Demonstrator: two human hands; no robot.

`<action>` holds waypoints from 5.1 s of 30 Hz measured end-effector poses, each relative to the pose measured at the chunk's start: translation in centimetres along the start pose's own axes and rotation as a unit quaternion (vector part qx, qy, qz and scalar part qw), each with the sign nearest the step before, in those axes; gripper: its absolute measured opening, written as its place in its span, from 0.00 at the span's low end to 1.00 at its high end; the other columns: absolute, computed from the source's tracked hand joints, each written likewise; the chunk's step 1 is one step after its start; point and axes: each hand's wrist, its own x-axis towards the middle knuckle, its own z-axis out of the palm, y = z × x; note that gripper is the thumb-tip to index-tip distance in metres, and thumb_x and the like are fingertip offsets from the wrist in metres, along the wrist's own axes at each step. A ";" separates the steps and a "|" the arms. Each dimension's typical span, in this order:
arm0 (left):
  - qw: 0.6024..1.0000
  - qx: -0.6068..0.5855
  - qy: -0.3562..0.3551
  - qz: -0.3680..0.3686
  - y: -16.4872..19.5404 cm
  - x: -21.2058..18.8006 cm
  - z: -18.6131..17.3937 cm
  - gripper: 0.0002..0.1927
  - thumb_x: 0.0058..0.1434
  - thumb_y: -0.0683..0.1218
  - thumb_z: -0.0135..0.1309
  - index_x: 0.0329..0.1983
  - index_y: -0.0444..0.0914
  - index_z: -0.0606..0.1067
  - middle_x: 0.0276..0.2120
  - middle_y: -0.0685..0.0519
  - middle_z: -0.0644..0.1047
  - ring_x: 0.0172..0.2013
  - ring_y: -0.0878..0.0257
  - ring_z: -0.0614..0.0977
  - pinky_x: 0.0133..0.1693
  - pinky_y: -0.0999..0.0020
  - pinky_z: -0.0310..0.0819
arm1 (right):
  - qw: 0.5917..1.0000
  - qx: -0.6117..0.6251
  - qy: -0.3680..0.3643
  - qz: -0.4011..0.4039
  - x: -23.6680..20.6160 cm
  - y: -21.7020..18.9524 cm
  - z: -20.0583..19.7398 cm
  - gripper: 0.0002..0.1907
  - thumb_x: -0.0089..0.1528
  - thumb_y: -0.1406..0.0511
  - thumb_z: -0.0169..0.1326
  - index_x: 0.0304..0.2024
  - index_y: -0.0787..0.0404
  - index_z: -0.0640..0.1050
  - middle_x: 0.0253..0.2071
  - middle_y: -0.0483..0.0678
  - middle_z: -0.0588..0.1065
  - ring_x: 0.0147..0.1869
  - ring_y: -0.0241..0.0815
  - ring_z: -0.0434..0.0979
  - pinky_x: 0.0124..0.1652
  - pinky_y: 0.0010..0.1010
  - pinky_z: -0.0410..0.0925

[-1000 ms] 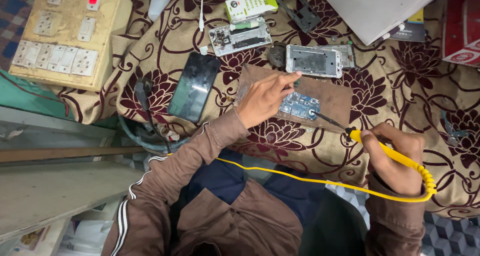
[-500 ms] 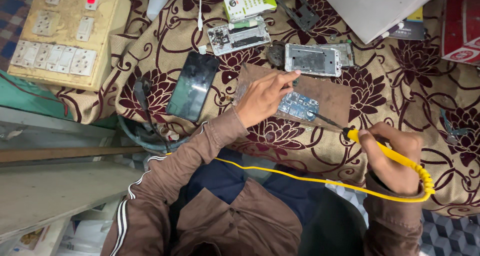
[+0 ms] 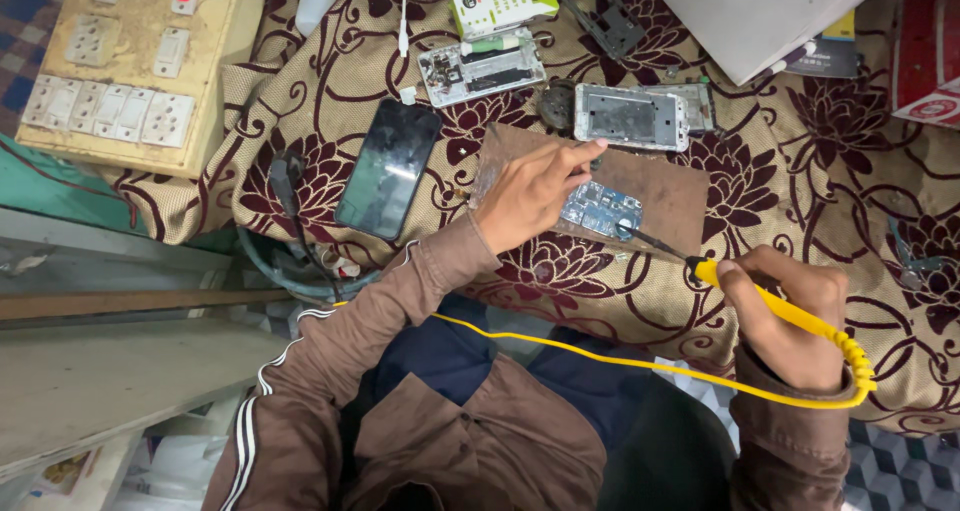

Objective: The person uses a soldering iron to work on a small circuit board placed on a wooden block. The hands hold the board steady while applying the soldering iron to specific points on the board. The person continues this process throughout the clip.

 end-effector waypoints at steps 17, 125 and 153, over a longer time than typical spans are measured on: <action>1.000 0.007 -0.009 -0.016 0.2 0.1 -0.2 0.31 0.63 0.29 0.55 0.68 0.40 0.65 0.50 0.46 0.79 0.46 0.52 0.85 0.47 0.63 0.86 | 0.965 -0.097 0.057 -0.237 0.3 -0.6 -0.2 0.11 0.60 0.75 0.59 0.45 0.65 0.78 0.35 0.57 0.75 0.28 0.48 0.71 0.30 0.33 0.61; 1.000 0.029 -0.010 0.004 0.3 0.1 -0.5 0.32 0.63 0.32 0.58 0.69 0.42 0.64 0.45 0.46 0.79 0.42 0.50 0.83 0.43 0.57 0.81 | 0.982 -0.026 0.005 -0.186 0.3 -1.7 -0.2 0.10 0.61 0.75 0.57 0.45 0.65 0.79 0.35 0.53 0.74 0.30 0.40 0.71 0.30 0.26 0.62; 0.993 0.037 0.031 0.107 -1.1 -0.4 0.4 0.62 0.66 0.30 0.56 0.80 0.65 0.28 0.64 0.50 0.74 0.48 0.50 0.83 0.48 0.58 0.85 | 0.997 0.025 -0.039 -0.058 0.8 -2.0 0.0 0.06 0.61 0.73 0.55 0.41 0.65 0.79 0.27 0.49 0.72 0.21 0.38 0.64 0.25 0.27 0.57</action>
